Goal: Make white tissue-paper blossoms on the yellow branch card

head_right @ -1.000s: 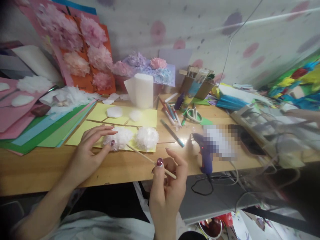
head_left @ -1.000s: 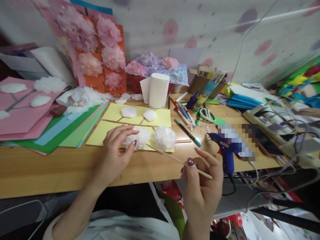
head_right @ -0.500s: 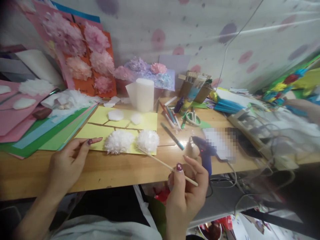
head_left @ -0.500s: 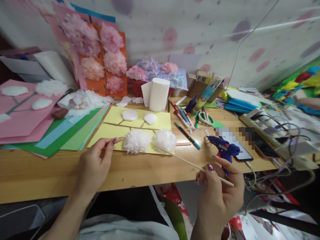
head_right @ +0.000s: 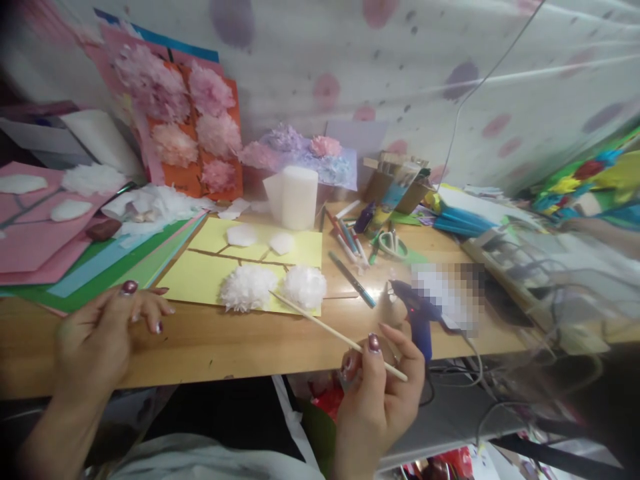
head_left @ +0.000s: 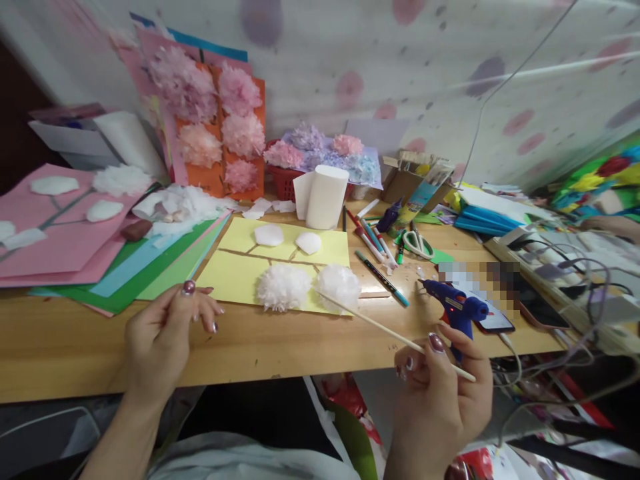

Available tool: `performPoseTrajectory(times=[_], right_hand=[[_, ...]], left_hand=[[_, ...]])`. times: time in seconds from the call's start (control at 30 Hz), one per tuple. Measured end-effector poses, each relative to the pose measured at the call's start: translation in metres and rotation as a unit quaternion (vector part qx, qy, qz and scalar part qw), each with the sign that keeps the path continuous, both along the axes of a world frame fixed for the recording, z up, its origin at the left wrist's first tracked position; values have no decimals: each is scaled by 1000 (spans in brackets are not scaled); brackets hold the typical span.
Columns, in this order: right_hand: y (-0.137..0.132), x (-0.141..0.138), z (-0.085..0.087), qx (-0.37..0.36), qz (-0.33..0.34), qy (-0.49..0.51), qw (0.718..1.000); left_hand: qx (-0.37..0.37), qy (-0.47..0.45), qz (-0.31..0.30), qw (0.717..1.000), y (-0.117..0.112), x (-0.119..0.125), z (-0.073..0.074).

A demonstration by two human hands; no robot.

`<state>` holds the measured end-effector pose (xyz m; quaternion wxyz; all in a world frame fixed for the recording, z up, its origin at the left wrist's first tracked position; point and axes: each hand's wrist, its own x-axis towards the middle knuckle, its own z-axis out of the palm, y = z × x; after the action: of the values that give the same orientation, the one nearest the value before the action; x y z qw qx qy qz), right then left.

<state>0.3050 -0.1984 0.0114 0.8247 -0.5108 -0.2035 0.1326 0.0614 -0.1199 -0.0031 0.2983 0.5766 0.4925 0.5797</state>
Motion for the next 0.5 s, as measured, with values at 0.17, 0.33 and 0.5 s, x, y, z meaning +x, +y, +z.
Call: performPoseTrajectory(times=[0.17, 0.33, 0.5], right_hand=[[0, 0, 0, 12, 8, 50, 999], [6, -3, -2, 8, 42, 88, 995], [4, -11, 1, -9, 71, 70, 995]], left_hand=[[-68, -56, -20, 996, -4, 3, -1], [-128, -109, -45, 985, -18, 25, 7], [-134, -75, -19, 988, -20, 23, 8]])
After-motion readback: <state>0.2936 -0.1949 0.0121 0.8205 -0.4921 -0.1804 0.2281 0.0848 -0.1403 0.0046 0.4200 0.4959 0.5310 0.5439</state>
